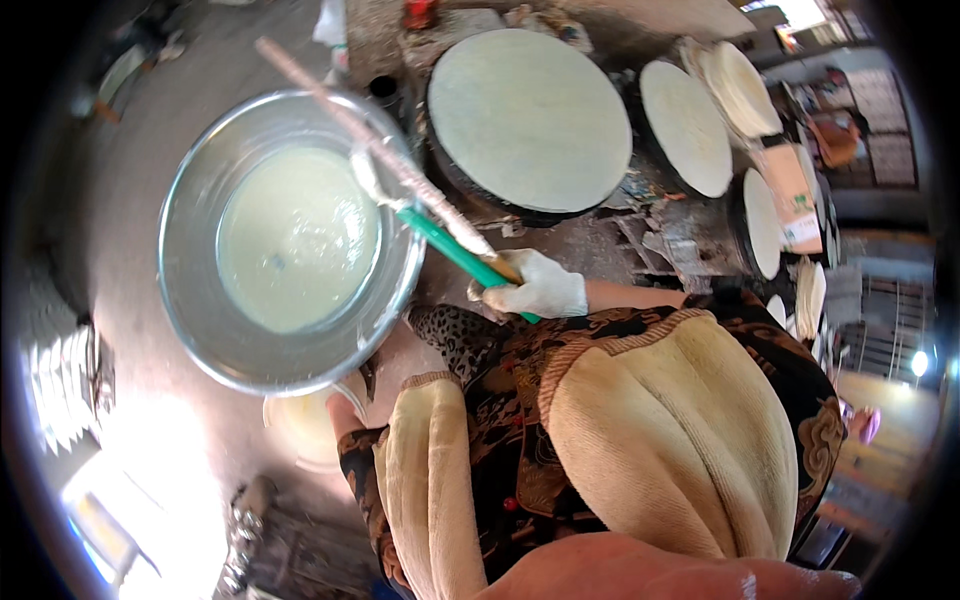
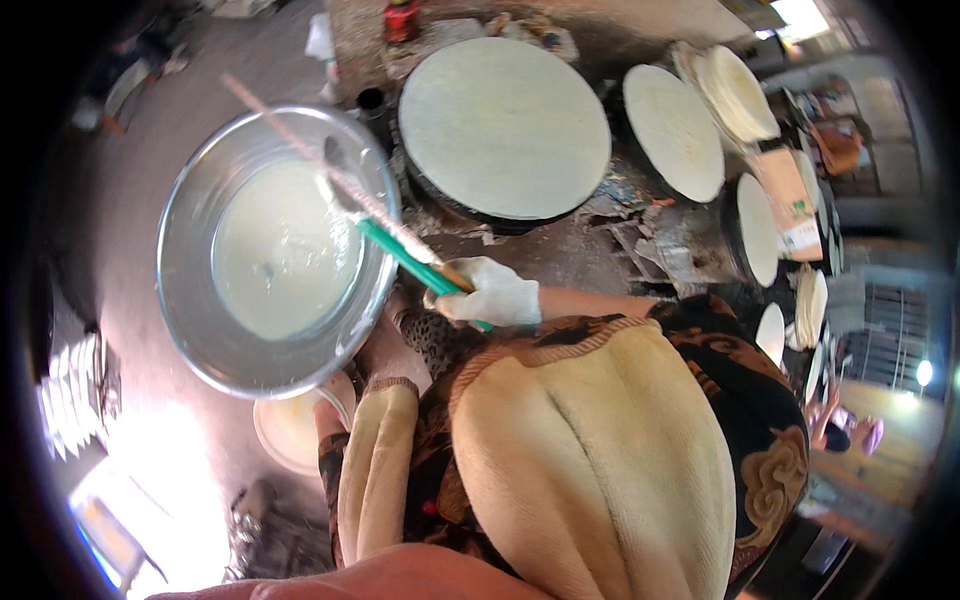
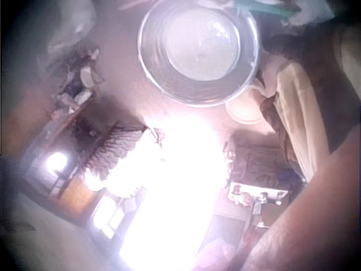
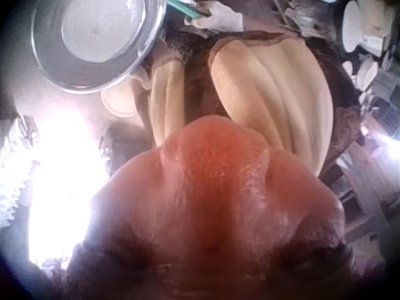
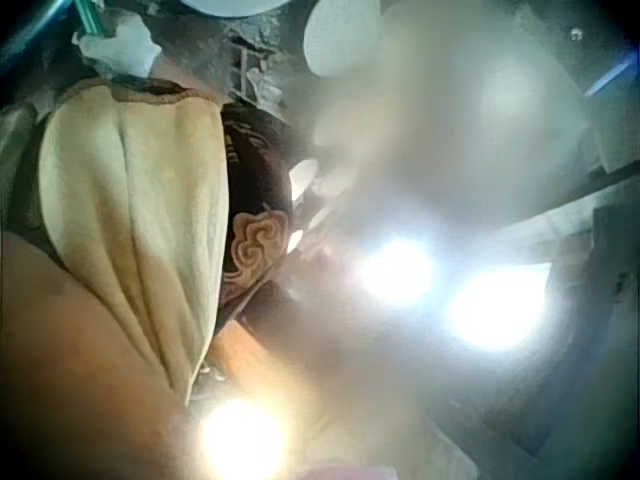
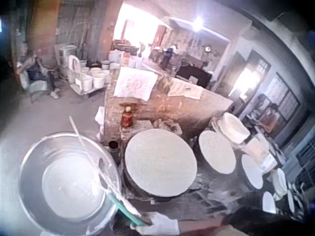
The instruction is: The person ladles batter onto a hot griddle and spreads it into a thin circle using a wooden tool. They then flip the crepe and stack it with others. The process is repeated continuously in a commercial kitchen setting.
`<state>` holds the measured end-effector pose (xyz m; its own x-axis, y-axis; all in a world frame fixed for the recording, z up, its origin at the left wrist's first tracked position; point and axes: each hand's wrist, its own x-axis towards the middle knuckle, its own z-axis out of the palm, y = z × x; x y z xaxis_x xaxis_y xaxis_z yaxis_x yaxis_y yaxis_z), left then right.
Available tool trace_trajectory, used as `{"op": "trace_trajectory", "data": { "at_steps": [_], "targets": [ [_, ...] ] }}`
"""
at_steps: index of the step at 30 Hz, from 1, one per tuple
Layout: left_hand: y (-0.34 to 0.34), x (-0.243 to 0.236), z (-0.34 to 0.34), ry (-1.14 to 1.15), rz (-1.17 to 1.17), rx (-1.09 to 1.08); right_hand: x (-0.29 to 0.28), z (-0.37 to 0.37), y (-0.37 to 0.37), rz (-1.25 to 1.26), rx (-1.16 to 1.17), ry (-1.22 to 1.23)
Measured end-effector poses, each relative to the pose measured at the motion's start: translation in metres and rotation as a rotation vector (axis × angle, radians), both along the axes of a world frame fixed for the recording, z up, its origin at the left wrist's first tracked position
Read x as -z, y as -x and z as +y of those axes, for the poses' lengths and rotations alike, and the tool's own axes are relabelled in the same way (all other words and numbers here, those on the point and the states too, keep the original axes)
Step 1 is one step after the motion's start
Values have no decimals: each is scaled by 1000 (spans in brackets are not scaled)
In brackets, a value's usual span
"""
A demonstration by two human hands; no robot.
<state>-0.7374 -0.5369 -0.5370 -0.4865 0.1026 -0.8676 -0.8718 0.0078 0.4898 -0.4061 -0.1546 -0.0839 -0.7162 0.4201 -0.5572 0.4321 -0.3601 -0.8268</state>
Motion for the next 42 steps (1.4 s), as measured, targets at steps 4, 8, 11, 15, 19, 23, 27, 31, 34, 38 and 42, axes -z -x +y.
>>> {"op": "trace_trajectory", "data": {
  "at_steps": [4, 8, 11, 15, 19, 23, 27, 31, 34, 38, 42],
  "targets": [
    [6, -18, -1, 170, 152, 262, -16, 5, -4, -135, -68, -107],
    [-2, -132, 26, 774, 356, 560, -19, -2, -20, -57, -40, -119],
    [-24, -184, 27, 1148, 456, 815, -27, 2, -35, -46, -52, -159],
    [-96, -261, 82, 1023, 808, 765, -18, 14, -76, -52, -59, -415],
    [-192, -350, 181, 242, 902, 704, -24, 26, -116, -97, -13, -449],
    [-280, -400, 296, -705, 416, 787, -51, 16, -155, -117, 107, -495],
    [-356, -469, 364, -975, -60, 695, -83, -10, -188, -138, 240, -453],
    [-407, -476, 394, -1025, -112, 758, -90, -39, -218, -284, 402, -418],
    [-444, -486, 398, -923, -65, 861, -73, -57, -246, -200, 618, -471],
    [-458, -537, 398, -1230, -340, 878, -38, -62, -289, 217, 1062, -411],
    [-461, -528, 414, -1146, -139, 869, -34, -32, -355, 29, 1191, -321]
  ]
}}
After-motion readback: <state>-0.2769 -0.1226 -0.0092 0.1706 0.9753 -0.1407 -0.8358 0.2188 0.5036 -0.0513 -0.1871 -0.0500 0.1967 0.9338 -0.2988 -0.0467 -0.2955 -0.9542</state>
